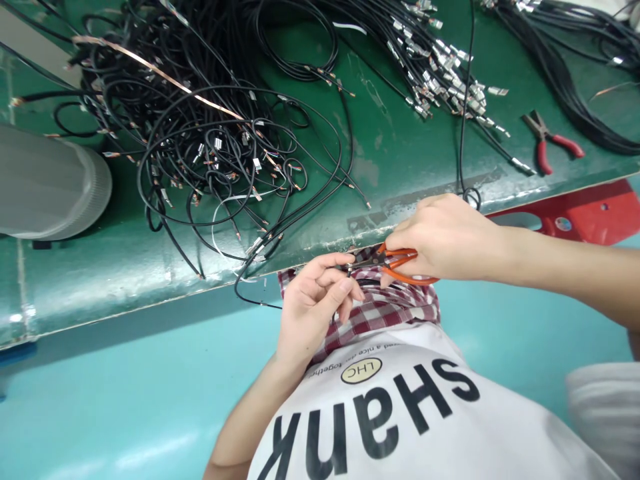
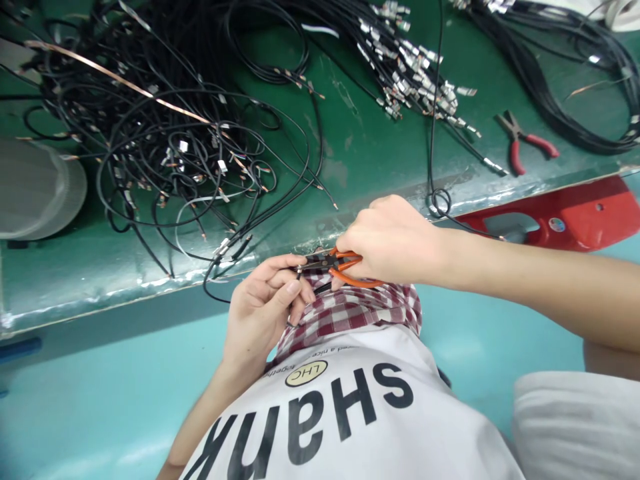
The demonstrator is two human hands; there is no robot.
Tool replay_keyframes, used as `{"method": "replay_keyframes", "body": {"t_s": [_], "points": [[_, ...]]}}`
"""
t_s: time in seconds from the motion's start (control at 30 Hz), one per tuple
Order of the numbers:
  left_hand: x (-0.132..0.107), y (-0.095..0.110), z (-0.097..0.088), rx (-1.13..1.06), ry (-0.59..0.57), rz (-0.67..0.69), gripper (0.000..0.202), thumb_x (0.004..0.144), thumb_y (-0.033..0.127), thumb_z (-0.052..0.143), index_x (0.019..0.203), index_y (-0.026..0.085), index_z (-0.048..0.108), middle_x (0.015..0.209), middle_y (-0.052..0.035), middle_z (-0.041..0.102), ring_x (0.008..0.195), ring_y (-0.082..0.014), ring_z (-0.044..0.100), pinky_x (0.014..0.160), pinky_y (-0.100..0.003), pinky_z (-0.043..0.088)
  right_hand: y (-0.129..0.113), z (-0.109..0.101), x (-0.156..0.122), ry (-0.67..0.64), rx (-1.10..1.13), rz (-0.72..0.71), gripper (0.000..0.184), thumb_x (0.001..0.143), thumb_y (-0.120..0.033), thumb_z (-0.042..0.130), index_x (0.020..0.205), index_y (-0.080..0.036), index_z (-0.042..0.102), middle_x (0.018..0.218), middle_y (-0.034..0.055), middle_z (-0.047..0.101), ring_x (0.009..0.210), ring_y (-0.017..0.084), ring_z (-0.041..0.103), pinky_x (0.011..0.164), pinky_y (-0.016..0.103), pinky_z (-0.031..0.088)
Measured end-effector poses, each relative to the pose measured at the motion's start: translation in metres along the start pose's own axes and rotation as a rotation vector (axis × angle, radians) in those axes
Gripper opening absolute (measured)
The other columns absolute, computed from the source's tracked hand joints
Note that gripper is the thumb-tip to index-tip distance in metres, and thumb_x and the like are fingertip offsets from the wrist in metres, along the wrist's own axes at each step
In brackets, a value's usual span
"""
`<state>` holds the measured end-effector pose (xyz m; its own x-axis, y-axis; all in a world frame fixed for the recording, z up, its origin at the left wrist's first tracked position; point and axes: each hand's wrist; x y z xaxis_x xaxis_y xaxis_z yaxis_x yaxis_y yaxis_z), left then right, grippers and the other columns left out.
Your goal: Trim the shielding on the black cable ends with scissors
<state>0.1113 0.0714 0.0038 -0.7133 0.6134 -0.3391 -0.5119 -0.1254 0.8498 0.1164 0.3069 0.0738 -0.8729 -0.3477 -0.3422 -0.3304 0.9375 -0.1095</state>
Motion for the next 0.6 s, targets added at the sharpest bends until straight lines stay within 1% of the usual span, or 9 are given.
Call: {"method": "replay_keyframes", "body": {"t_s": [0.07, 0.2, 0.4, 0.43, 0.5, 0.6], "points": [[0.0002, -0.0001, 0.0003, -0.001, 0.003, 0.0, 0.028, 0.092, 0.023, 0.064, 0.119, 0.016, 0.058, 0.076, -0.002, 0.068, 0.047, -0.0024, 0.052, 0.047, -0.013, 0.04, 0.0002, -0.0005, 0.0005, -0.003, -0.024, -0.006, 0.034, 0.091, -0.046, 0.054, 0.071, -0.023, 0.07, 0.067, 0.0026, 0.07, 0.06, 0.018, 0.057, 0.061, 0.031, 0.021], [0.0002, 0.0009, 0.001, 0.004, 0.017, -0.002, 0.028, 0.092, 0.023, 0.064, 0.118, 0.016, 0.058, 0.075, -0.0019, 0.068, 0.047, -0.003, 0.052, 0.047, -0.014, 0.04, 0.0009, 0.0008, 0.0012, 0.032, -0.017, -0.026, 0.04, 0.09, -0.052, 0.055, 0.069, -0.022, 0.07, 0.067, 0.0038, 0.07, 0.06, 0.018, 0.057, 0.061, 0.031, 0.023], [0.0006, -0.0006, 0.0021, 0.0, 0.043, -0.021, 0.029, 0.091, 0.025, 0.065, 0.117, 0.016, 0.058, 0.074, -0.0018, 0.068, 0.045, -0.0017, 0.049, 0.046, -0.013, 0.036, 0.0004, 0.0024, 0.0026, 0.038, -0.009, -0.043, 0.031, 0.088, -0.04, 0.06, 0.066, -0.02, 0.069, 0.064, 0.0042, 0.068, 0.055, 0.015, 0.052, 0.06, 0.031, 0.022], [0.0012, -0.0015, 0.0023, -0.002, 0.055, -0.031, 0.03, 0.09, 0.026, 0.066, 0.117, 0.016, 0.058, 0.074, -0.0017, 0.067, 0.044, -0.001, 0.047, 0.045, -0.012, 0.034, -0.0004, 0.002, 0.0024, 0.041, 0.026, -0.042, 0.031, 0.087, -0.04, 0.061, 0.065, -0.02, 0.068, 0.062, 0.0034, 0.067, 0.054, 0.015, 0.051, 0.059, 0.031, 0.021], [0.0027, -0.0034, 0.0024, -0.013, 0.073, -0.062, 0.032, 0.089, 0.028, 0.067, 0.117, 0.016, 0.058, 0.072, -0.0014, 0.066, 0.043, 0.0003, 0.042, 0.044, -0.012, 0.03, -0.0016, 0.0007, 0.0013, 0.039, 0.174, -0.044, 0.032, 0.087, -0.041, 0.062, 0.063, -0.02, 0.065, 0.058, 0.0, 0.063, 0.052, 0.012, 0.047, 0.057, 0.03, 0.021], [0.0041, -0.0047, 0.0014, -0.04, 0.089, -0.086, 0.034, 0.088, 0.029, 0.068, 0.117, 0.015, 0.058, 0.069, -0.0006, 0.064, 0.045, -0.0003, 0.04, 0.044, -0.012, 0.028, -0.0001, 0.001, -0.0016, -0.023, 0.431, -0.092, 0.039, 0.094, -0.044, 0.056, 0.064, -0.019, 0.061, 0.053, -0.0041, 0.057, 0.052, 0.01, 0.045, 0.056, 0.028, 0.023]]}}
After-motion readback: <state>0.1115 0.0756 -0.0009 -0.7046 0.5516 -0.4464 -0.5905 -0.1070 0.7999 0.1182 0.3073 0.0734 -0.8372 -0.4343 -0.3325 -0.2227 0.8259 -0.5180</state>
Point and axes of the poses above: each hand's wrist, its own x-axis towards the middle knuckle, its own z-axis out of the palm, y = z × x
